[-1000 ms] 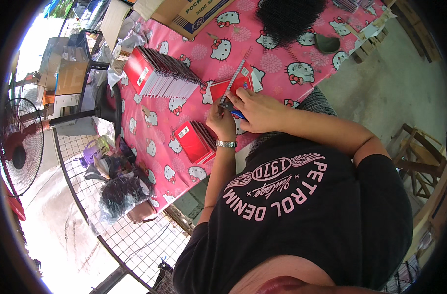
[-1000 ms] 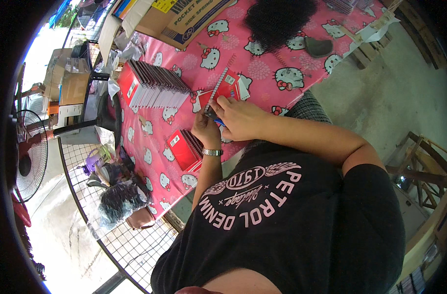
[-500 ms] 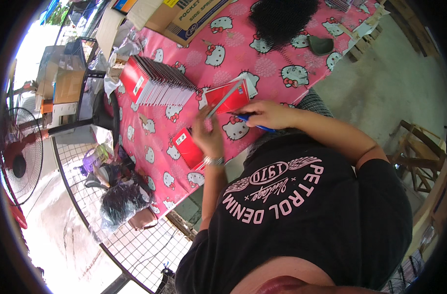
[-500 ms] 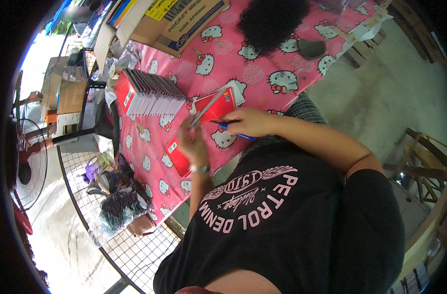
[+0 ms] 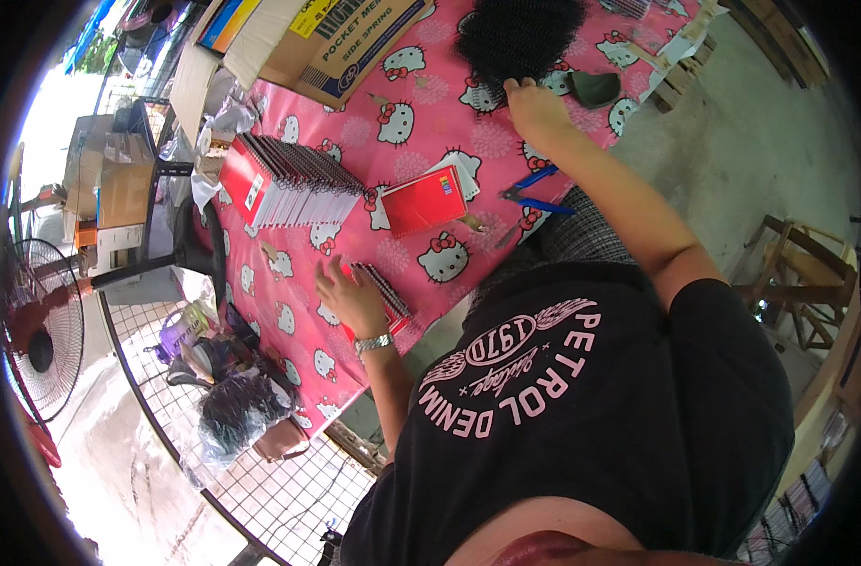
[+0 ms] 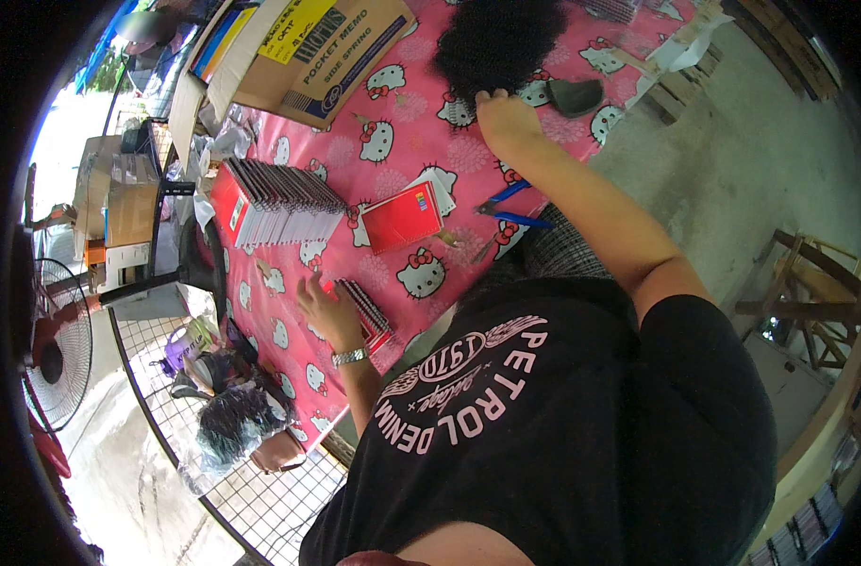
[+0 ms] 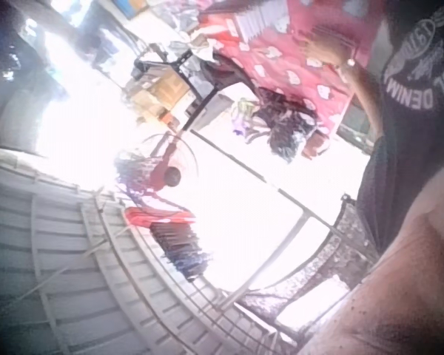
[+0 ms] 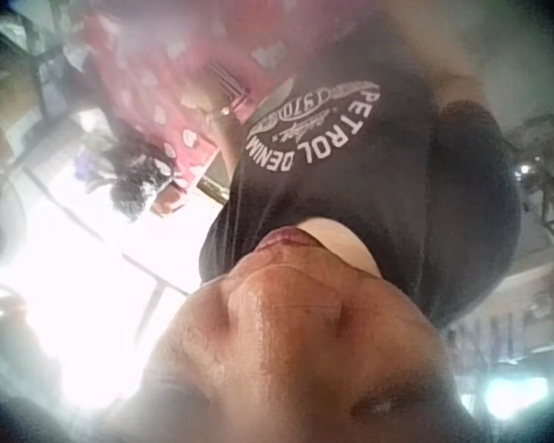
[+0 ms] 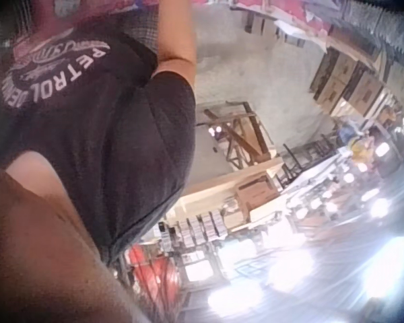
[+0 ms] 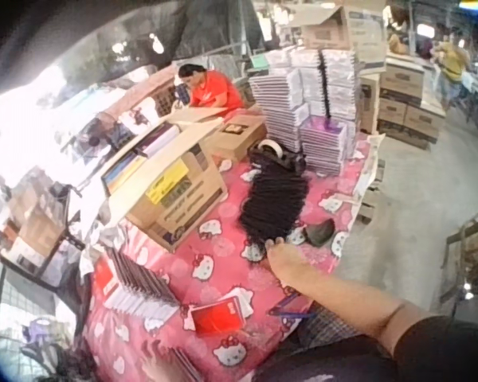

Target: The person organizes stacks of red pocket memos on a table, aligning individual memos by hand and stacking them together.

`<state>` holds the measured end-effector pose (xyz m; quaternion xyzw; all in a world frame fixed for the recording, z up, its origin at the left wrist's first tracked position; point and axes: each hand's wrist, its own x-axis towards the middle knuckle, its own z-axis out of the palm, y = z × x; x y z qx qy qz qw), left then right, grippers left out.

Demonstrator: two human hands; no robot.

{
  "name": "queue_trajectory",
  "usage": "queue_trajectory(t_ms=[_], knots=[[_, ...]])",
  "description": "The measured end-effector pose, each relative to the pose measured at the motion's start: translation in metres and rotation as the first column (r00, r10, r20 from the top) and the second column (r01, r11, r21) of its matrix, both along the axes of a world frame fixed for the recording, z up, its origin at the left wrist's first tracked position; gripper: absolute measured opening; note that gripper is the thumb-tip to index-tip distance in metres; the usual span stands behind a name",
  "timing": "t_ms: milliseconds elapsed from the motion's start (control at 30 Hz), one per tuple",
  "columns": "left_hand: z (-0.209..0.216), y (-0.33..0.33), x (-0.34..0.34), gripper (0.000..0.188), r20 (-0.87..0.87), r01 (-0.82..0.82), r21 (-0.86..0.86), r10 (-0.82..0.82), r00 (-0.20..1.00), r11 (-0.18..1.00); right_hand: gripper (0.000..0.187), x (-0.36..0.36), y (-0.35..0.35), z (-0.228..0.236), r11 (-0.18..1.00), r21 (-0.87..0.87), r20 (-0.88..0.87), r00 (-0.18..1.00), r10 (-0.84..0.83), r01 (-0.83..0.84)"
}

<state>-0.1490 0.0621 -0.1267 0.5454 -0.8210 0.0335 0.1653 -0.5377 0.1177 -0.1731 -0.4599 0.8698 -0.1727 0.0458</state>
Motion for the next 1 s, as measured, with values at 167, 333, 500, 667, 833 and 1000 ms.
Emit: queue_trajectory(t_ms=[167, 333, 500, 667, 833, 1000], knots=[[-0.002, 0.02, -0.075, 0.041, -0.079, 0.508, 0.115, -0.502, 0.861, 0.853, 0.043, -0.001, 0.019, 0.005, 0.927, -0.364, 0.098, 0.986, 0.131, -0.087], [-0.028, 0.015, -0.096, 0.043, -0.02, 0.605, 0.152, -0.609, 0.793, 0.782, 0.037, -0.008, 0.035, 0.039, 0.872, -0.452, 0.312, 0.881, 0.355, -0.191], [-0.002, 0.005, -0.093, 0.032, -0.111, 0.707, 0.279, -0.709, 0.696, 0.65, 0.03, 0.041, 0.053, 0.069, 0.848, -0.43, 0.441, 0.747, 0.497, -0.311], [0.018, -0.01, -0.109, 0.024, -0.029, 0.678, 0.133, -0.681, 0.731, 0.723, 0.028, 0.065, 0.044, 0.036, 0.698, -0.58, 0.316, 0.673, 0.669, -0.42], [0.005, -0.008, -0.124, 0.02, -0.036, 0.647, 0.001, -0.647, 0.762, 0.762, 0.024, 0.071, 0.034, 0.033, 0.74, -0.52, 0.253, 0.751, 0.61, -0.426], [-0.003, -0.014, -0.123, 0.02, -0.068, 0.656, -0.015, -0.655, 0.752, 0.755, 0.024, 0.073, 0.031, 0.031, 0.702, -0.559, 0.118, 0.796, 0.593, -0.441]])
